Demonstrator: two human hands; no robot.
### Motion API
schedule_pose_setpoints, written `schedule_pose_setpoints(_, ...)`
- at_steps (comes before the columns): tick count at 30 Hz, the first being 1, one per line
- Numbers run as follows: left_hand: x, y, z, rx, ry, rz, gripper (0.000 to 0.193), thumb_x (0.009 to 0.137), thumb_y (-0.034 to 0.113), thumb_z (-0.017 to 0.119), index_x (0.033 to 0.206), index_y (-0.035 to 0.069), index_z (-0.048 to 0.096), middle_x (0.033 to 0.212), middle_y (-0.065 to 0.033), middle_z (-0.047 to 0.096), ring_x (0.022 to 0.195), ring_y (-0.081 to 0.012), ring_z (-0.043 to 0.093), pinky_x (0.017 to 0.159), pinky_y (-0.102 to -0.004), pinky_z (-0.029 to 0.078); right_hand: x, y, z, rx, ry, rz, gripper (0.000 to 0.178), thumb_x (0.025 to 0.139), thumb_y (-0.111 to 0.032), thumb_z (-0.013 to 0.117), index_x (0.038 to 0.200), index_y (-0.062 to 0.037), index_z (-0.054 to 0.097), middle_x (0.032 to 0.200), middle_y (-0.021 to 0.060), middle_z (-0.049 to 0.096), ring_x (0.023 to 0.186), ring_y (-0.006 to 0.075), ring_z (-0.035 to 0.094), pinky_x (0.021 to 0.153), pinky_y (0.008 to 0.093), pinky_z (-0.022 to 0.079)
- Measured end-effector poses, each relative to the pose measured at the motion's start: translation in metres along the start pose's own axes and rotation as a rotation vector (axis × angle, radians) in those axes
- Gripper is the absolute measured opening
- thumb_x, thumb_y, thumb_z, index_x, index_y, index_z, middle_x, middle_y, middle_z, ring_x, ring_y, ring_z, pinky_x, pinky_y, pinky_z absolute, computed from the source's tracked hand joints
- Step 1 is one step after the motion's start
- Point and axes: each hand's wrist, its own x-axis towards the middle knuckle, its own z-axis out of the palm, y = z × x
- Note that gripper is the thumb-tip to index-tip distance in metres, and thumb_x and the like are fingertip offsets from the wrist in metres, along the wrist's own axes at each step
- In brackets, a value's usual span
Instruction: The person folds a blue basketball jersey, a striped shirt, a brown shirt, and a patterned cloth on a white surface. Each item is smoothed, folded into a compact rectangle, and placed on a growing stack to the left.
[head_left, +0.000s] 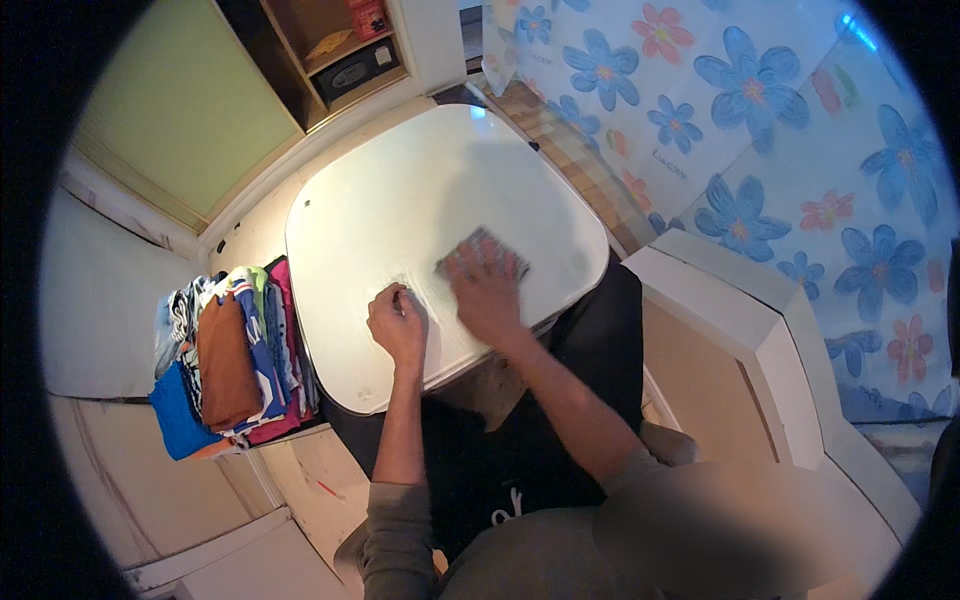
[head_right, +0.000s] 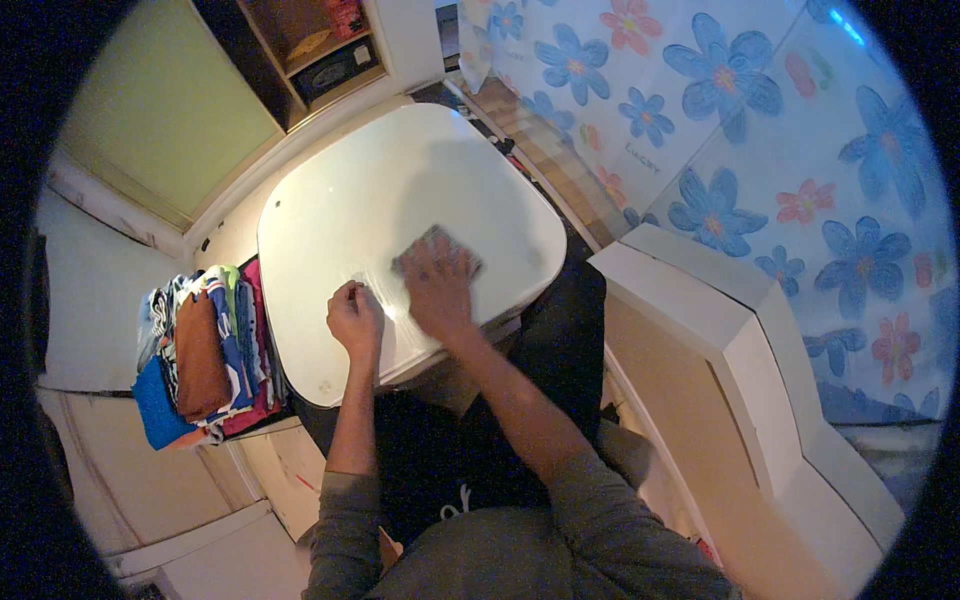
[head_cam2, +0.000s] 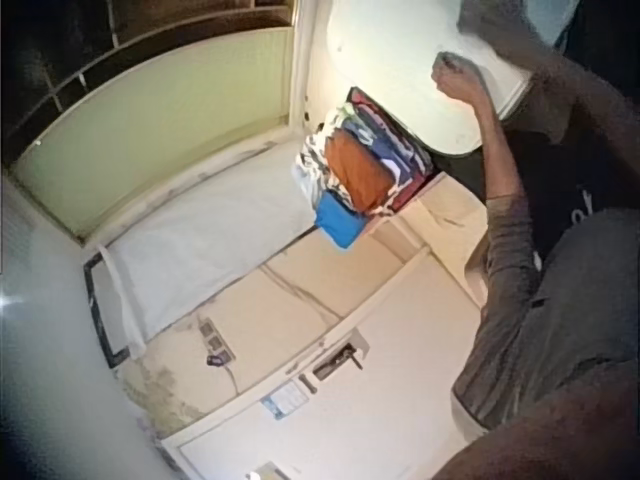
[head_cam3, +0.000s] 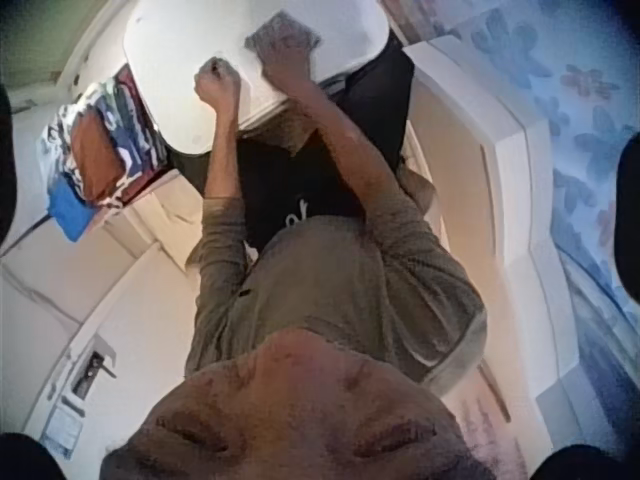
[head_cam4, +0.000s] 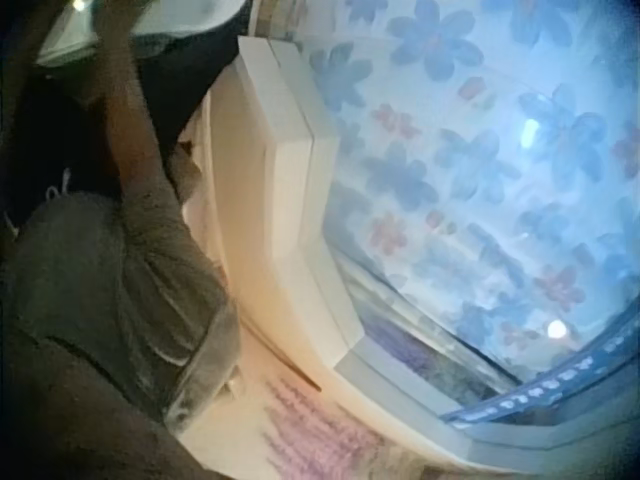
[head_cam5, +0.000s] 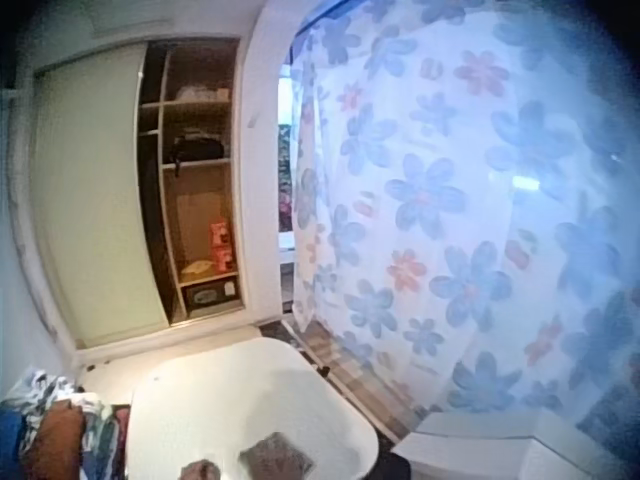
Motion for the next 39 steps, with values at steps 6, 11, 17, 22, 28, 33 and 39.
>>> schedule_pose_setpoints(6,0.002,-0.009,0.005,0.003,-0.007,0.005,0.018,0.09,0.015,0.065,0.101,0.005,0.075,0.098,-0.0129,0.074,0.092,-0.0309,0.068,0.084,-0.043,0.052,0.019,0.113,-0.037,-0.272,0.168,0.289,0.046,0.101,-0.036,0.053,0.146,-0.0258,0.055,0.16,0.0071,0.04,0.149,0.0469,0.025,0.114,0.073,0.017)
schedule_pose_setpoints(11,0.002,-0.008,0.005,0.023,-0.001,0.04,0.017,0.091,0.015,0.067,0.101,0.005,0.075,0.097,-0.013,0.075,0.091,-0.0312,0.068,0.083,-0.0426,0.053,-0.011,0.113,-0.046,-0.236,0.211,0.457,0.05,0.098,-0.036,0.057,0.147,-0.023,0.054,0.161,0.0113,0.035,0.148,0.0492,0.023,0.112,0.0762,0.016)
schedule_pose_setpoints(17,0.002,-0.009,0.006,0.043,0.006,0.004,0.015,0.09,0.013,0.068,0.099,0.006,0.076,0.095,-0.0107,0.075,0.092,-0.0295,0.068,0.082,-0.0416,0.053,-0.058,0.038,-0.041,-0.287,0.154,0.437,0.056,0.098,-0.036,0.057,0.148,-0.0122,0.052,0.164,0.0168,0.031,0.148,0.0518,0.022,0.111,0.077,0.015)
schedule_pose_setpoints(22,0.002,-0.008,0.009,0.034,0.005,0.01,0.013,0.089,0.014,0.068,0.097,0.008,0.076,0.095,-0.0096,0.075,0.091,-0.0298,0.068,0.082,-0.0421,0.053,-0.076,-0.013,-0.024,-0.227,0.142,0.249,0.055,0.098,-0.033,0.057,0.15,-0.0132,0.05,0.161,0.017,0.035,0.149,0.05,0.022,0.113,0.0731,0.02)
schedule_pose_setpoints(28,0.002,-0.004,0.025,0.067,-0.06,0.063,0.019,0.085,0.013,0.068,0.102,0.01,0.075,0.098,-0.0073,0.075,0.095,-0.0301,0.067,0.084,-0.0429,0.052,-0.047,0.019,-0.027,-0.233,0.053,0.223,0.053,0.101,-0.036,0.054,0.151,-0.0193,0.049,0.164,0.0124,0.032,0.152,0.0501,0.017,0.116,0.073,0.014)
schedule_pose_setpoints(33,0.012,0.033,0.054,0.018,-0.224,0.087,0.021,0.088,0.016,0.068,0.107,0.01,0.074,0.1,-0.0064,0.074,0.092,-0.0273,0.067,0.089,-0.0438,0.047,-0.003,0.074,-0.038,-0.304,0.135,0.404,0.052,0.1,-0.037,0.055,0.149,-0.021,0.053,0.164,0.0134,0.032,0.149,0.0546,0.018,0.113,0.0764,0.014)
schedule_pose_setpoints(39,0.045,0.053,0.087,-0.029,-0.24,0.136,0.02,0.091,0.019,0.067,0.108,0.009,0.074,0.091,-0.0077,0.074,0.086,-0.0266,0.07,0.079,-0.0428,0.052,0.045,0.12,-0.031,-0.264,0.14,0.373,0.053,0.099,-0.036,0.057,0.149,-0.0208,0.053,0.165,0.0125,0.031,0.149,0.0547,0.017,0.112,0.0765,0.016)
